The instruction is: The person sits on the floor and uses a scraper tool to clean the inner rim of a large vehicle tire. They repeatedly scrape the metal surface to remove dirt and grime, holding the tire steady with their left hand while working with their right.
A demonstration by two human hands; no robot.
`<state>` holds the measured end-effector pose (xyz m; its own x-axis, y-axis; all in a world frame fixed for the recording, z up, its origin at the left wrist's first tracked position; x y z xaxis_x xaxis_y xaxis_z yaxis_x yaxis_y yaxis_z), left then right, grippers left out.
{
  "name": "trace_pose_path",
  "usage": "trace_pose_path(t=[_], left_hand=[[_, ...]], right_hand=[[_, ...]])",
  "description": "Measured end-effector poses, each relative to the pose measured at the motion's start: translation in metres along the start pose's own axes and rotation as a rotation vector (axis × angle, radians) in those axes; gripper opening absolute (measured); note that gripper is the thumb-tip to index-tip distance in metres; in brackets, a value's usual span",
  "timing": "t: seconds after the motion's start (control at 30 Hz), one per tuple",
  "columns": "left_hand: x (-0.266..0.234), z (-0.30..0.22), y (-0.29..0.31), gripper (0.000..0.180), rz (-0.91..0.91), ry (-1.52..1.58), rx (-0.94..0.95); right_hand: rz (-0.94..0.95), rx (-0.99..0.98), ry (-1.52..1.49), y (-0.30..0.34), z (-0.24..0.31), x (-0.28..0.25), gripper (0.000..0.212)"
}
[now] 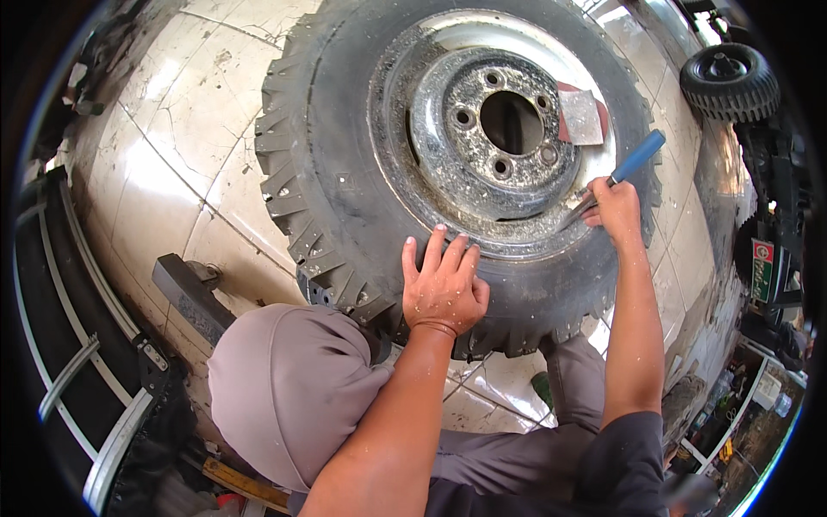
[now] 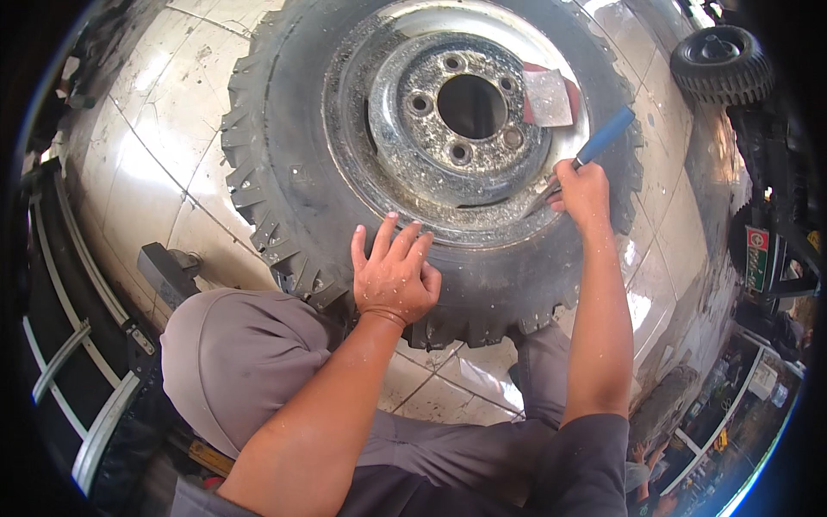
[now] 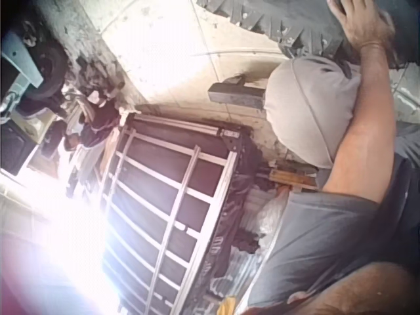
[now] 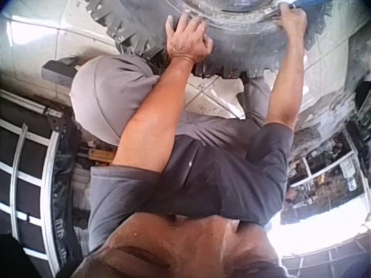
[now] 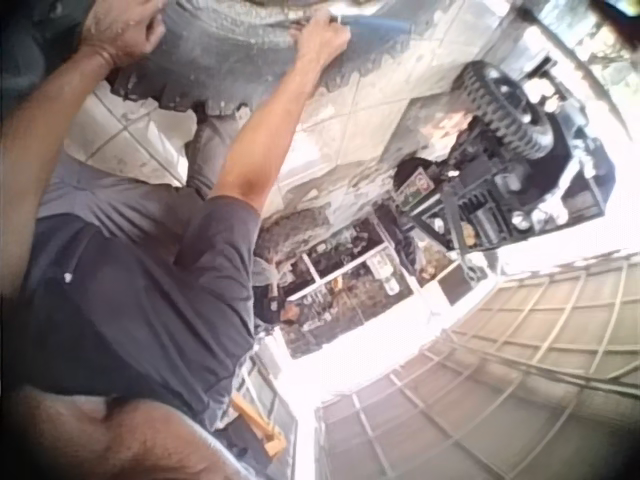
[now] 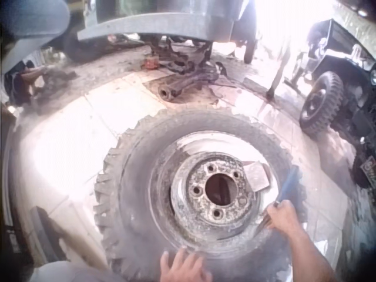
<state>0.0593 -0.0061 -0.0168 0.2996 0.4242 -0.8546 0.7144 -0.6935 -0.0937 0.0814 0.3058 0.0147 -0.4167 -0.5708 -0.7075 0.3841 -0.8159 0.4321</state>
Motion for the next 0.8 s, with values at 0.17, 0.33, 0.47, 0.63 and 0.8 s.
trace_pose_path(t=[0.17,0.33,0.47,0.63,0.8], left_hand=[[0.0,0.0,-0.003,0.041,-0.021,0.009,-0.008],[0.0,0.0,-0.005,0.041,-0.027,0.002,-0.009],[0.001,-0.001,-0.007,0.041,-0.022,0.004,0.002],[0.001,0.002,-0.004,0.041,-0.016,0.002,-0.011],[0.001,0.0,-0.005,0.042,-0.019,-0.004,0.006]], right_hand=[[-0.112,-0.094,0.034,-0.006,0.012,-0.017,0.045],[-0.173,-0.104,0.1,-0.001,0.019,-0.017,0.044],[-0.052,-0.062,0.189,-0.013,0.011,-0.009,0.046],[-0.097,-0.042,0.181,-0.012,0.01,-0.005,0.048],[-0.143,-0.175,-0.117,-0.009,-0.001,-0.007,0.049]])
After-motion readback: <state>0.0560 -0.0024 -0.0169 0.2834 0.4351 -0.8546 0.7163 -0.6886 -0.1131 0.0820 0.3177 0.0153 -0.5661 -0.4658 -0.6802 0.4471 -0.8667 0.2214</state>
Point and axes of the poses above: each hand's wrist, its own y-axis away from the middle knuckle, its own x-axis out of the palm, z = x × y, the point moved 2 cm from there along -y, towards the middle knuckle, and after that the axes turned 10 degrees about x, right-handed, at the moved point
